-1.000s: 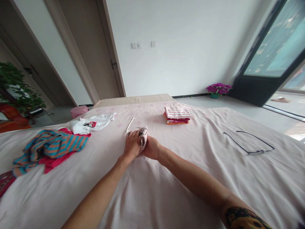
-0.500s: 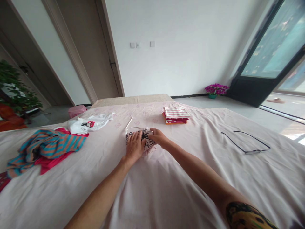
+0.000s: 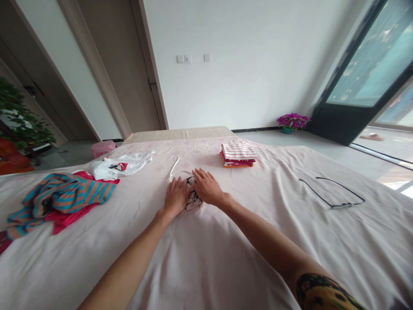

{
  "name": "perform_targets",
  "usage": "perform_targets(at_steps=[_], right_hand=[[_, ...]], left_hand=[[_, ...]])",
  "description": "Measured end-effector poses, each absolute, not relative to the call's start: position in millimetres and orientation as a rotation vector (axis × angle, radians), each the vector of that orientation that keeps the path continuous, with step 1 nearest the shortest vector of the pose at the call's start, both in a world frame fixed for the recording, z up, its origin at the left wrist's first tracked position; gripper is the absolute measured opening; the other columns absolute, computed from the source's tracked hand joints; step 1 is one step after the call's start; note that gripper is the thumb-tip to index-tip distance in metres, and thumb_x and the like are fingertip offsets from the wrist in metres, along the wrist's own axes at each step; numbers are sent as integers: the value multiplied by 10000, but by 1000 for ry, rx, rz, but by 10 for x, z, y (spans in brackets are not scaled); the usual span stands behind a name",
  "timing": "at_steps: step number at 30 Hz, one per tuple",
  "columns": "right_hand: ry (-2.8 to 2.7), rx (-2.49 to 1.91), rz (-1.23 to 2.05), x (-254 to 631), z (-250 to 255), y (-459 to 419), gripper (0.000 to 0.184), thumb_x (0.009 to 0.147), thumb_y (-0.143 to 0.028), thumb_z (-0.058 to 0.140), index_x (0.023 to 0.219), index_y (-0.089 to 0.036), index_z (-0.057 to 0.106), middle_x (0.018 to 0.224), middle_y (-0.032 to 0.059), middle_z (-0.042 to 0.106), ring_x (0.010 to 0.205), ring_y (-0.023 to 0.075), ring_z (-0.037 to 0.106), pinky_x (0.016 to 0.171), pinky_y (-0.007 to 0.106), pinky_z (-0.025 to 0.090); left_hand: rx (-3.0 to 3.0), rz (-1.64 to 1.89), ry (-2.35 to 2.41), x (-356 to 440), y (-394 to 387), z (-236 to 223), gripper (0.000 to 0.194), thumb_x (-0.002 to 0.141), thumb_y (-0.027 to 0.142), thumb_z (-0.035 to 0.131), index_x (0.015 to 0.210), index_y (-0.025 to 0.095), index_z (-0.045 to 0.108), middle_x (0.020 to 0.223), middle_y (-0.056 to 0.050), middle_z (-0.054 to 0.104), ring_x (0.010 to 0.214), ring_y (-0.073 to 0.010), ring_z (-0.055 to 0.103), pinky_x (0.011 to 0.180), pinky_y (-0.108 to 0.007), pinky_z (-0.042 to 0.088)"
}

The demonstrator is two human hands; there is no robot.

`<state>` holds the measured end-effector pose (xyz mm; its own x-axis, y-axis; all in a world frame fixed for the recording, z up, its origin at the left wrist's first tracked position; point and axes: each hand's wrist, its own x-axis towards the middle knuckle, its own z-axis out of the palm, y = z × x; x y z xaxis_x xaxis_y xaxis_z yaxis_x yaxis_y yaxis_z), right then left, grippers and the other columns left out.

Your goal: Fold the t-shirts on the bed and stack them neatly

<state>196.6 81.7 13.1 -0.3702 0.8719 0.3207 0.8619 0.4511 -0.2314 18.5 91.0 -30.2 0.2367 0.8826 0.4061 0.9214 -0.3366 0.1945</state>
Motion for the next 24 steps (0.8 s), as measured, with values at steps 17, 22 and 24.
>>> perform_targets(at_steps=[17, 22, 24], right_hand=[[-2183, -1208, 228, 2360, -298, 778, 438, 1025, -426, 384, 1355, -215, 579, 1408, 103, 574, 1277, 223, 535, 1098, 417, 387], [-2274, -824, 198, 2384, -194, 666, 326, 952, -459, 554, 1138, -235, 701, 1137, 76, 708, 1069, 226, 622, 976, 398, 457], [-2343, -752, 178, 2373, -185, 635, 339, 891, -463, 645, 1135, -235, 704, 1124, 75, 707, 1046, 227, 626, 949, 387, 465]], left_hand=[[-2440, -927, -1372, -100, 410, -277, 384, 964, 386, 491, 1289, 213, 599, 1375, -106, 571, 1362, -283, 432, 1134, -477, 372], [-2515, -875, -1336, -54, 139, -176, 353, 862, 341, 667, 1195, 227, 636, 1192, -91, 637, 1123, -256, 581, 985, -427, 494], [-2518, -867, -1341, -35, 124, -195, 315, 861, 273, 663, 1173, 231, 644, 1152, -81, 651, 1080, -243, 598, 955, -408, 508]])
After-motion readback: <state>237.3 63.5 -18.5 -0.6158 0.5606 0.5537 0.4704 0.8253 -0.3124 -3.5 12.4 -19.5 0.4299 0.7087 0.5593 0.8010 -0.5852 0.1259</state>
